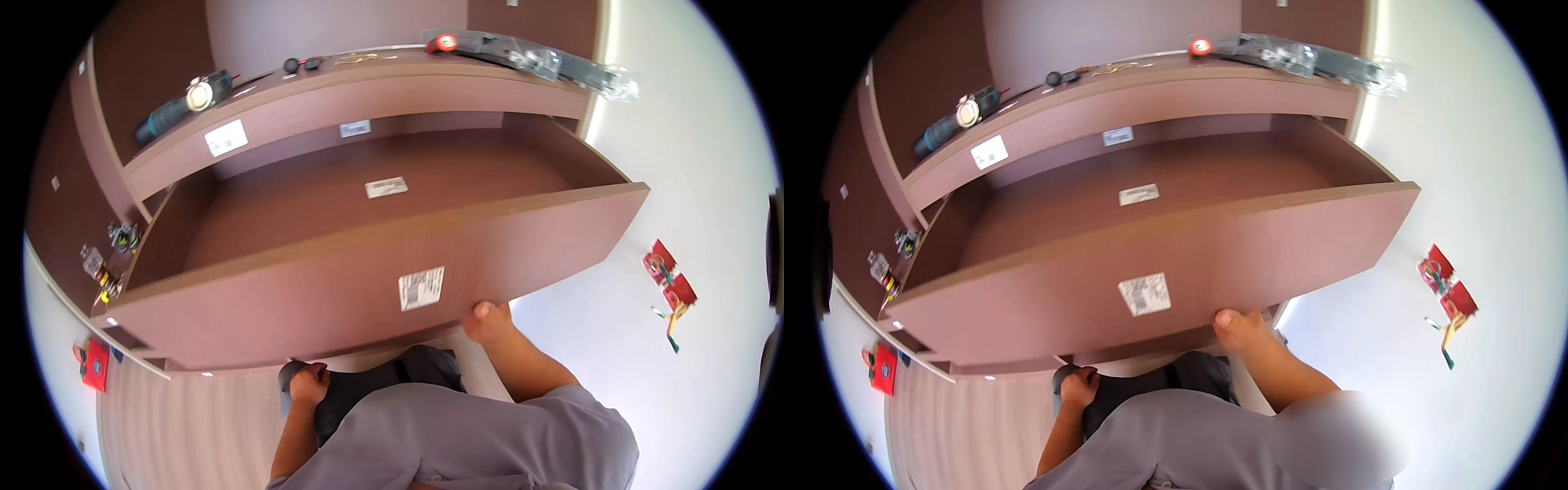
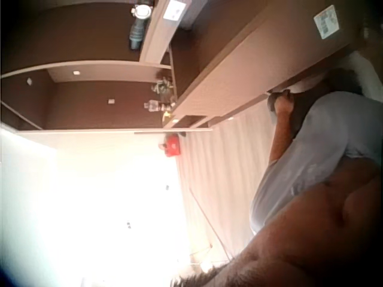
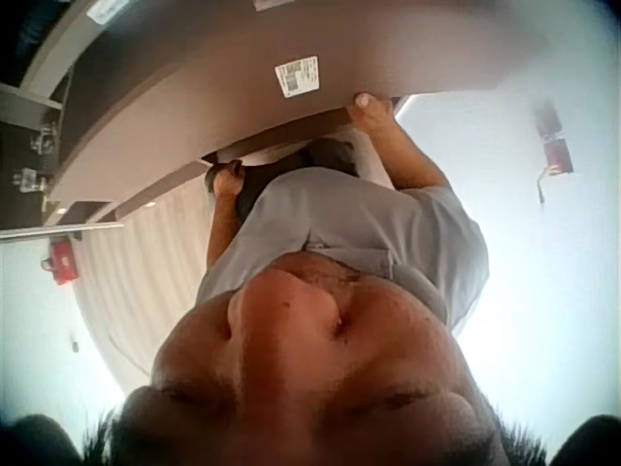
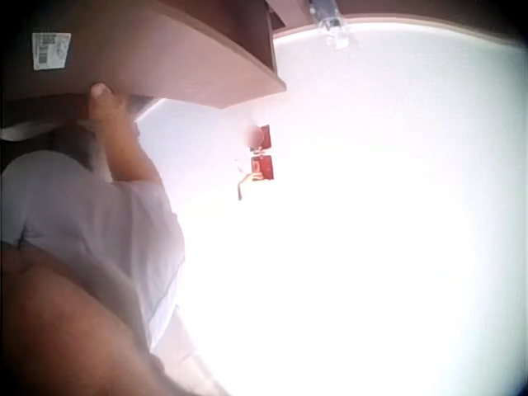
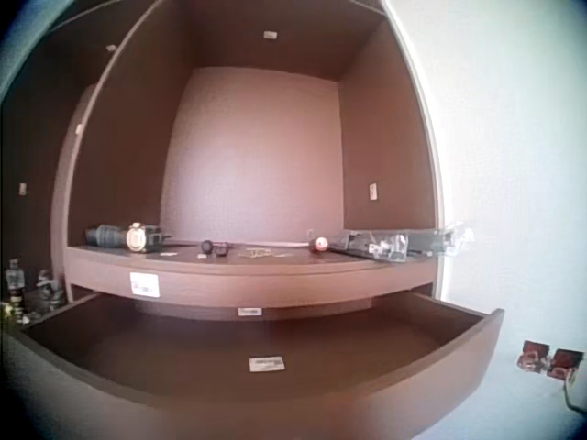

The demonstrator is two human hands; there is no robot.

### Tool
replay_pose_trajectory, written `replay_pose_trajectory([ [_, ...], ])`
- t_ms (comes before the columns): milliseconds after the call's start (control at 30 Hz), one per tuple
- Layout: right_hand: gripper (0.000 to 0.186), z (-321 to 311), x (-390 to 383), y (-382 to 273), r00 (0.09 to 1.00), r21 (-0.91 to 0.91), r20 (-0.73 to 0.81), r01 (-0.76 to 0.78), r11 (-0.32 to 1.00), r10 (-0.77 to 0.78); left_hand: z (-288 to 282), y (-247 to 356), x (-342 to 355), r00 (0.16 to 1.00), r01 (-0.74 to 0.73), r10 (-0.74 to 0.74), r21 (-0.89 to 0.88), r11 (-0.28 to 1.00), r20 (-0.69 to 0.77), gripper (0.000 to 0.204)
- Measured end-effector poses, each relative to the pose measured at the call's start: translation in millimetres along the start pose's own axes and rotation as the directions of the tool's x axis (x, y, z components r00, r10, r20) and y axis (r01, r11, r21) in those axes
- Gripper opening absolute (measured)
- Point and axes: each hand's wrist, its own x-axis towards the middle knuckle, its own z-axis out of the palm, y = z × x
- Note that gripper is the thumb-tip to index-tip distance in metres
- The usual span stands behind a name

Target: The person uses an impact driver to secure metal slides to the inside of a wooden cabinet, then picks up a drawer and slides it into the frame. The person also handles a white plastic frame and small screws.

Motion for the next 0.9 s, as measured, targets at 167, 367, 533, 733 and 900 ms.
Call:
replay_pose_trajectory([
  [167, 0.065, -14, -37, -21, 0.993, -0.179, 0.119, 0.000, 0.984, 0.021, 18, -18, 11, 0.975, -0.156, 0.177, 0.162, 0.974, -0.130, 0.027],
  [367, 0.053, -3, -52, -48, 0.957, -0.314, 0.289, 0.095, 0.945, 0.000, 13, -7, 17, 0.966, -0.219, 0.232, 0.115, 0.969, -0.111, 0.028],
  [533, 0.043, 3, -49, -50, 0.947, -0.224, 0.321, 0.053, 0.973, 0.022, 15, -8, 21, 0.973, -0.209, 0.220, 0.132, 0.969, -0.074, 0.029],
  [733, 0.045, -2, -47, -44, 0.957, -0.300, 0.272, 0.180, 0.937, -0.097, 11, -7, 19, 0.977, -0.194, 0.204, 0.139, 0.971, -0.056, 0.030],
  [900, 0.055, -12, -30, -32, 0.913, -0.244, 0.361, 0.288, 0.926, -0.189, 12, -2, 22, 0.978, -0.182, 0.195, 0.149, 0.972, -0.077, 0.031],
])
